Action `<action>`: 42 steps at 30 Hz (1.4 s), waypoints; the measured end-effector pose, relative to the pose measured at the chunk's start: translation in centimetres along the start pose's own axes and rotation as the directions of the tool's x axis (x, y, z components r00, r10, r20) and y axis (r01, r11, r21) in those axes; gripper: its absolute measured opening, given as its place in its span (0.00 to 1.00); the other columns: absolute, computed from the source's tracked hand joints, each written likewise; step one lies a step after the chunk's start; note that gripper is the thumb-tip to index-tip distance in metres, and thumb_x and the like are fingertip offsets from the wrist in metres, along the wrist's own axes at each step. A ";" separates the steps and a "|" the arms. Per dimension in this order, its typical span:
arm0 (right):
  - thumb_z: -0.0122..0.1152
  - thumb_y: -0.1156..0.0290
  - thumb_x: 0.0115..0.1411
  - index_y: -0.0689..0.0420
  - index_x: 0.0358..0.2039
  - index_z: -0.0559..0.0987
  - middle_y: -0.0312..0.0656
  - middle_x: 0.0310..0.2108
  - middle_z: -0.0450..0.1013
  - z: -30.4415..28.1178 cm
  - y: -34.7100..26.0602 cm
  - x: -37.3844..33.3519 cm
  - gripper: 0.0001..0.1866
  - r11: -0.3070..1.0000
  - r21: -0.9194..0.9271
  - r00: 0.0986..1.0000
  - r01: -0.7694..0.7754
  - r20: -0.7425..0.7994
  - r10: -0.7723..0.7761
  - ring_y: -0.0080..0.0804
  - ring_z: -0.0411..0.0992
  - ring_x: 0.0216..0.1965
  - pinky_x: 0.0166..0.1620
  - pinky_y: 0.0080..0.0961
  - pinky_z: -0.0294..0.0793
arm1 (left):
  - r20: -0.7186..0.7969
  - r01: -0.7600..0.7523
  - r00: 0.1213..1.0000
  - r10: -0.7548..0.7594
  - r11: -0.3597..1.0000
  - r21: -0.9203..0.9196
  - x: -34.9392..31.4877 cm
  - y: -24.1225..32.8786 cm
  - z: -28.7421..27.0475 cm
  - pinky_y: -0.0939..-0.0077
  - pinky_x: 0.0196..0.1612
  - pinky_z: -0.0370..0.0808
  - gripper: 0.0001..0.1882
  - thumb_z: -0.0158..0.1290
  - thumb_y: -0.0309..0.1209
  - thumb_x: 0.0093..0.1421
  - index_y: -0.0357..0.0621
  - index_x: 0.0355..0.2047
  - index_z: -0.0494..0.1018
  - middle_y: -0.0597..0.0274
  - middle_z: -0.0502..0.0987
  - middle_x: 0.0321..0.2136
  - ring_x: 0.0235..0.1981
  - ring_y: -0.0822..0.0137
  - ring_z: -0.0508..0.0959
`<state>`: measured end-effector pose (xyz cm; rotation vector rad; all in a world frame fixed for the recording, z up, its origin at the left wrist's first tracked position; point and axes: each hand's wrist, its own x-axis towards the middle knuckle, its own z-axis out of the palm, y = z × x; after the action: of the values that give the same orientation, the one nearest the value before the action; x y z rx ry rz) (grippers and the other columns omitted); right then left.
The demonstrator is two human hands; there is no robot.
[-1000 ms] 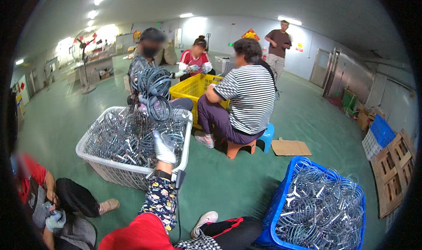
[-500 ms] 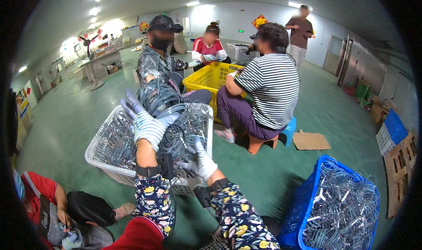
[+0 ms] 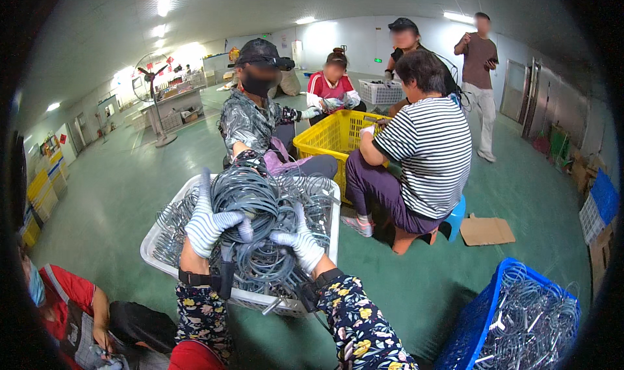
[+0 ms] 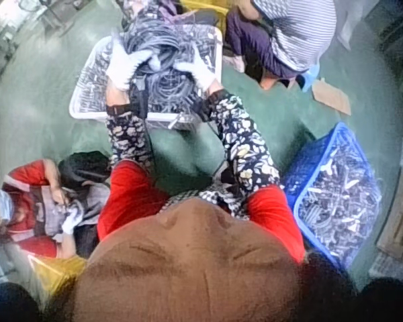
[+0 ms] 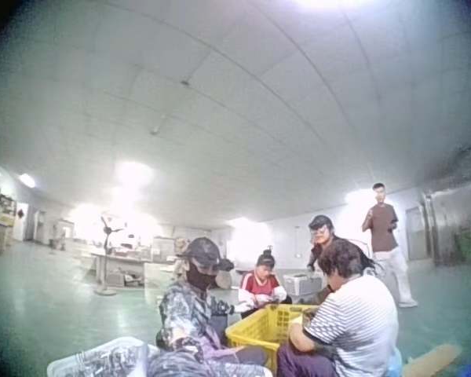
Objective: Assembling metal wire coils into mounting brackets and placing them into baskets.
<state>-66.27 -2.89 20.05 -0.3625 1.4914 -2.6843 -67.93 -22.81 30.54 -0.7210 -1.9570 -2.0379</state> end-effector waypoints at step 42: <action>0.55 0.61 0.51 0.51 0.53 0.66 0.41 0.49 0.67 21.0 -6.9 -71.7 0.27 0.518 -0.642 0.045 -0.565 -0.651 -0.758 0.38 0.66 0.51 0.57 0.34 0.61 | 0.656 0.247 -0.227 0.720 0.694 -0.676 -42.1 22.8 34.6 0.64 0.60 0.56 0.48 0.60 0.27 0.38 0.51 0.61 0.53 0.46 0.53 0.55 0.56 0.45 0.57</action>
<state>8.59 -5.47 23.60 2.1769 3.1300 -1.4479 -14.38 1.96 29.37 -3.4970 -0.6735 -1.5655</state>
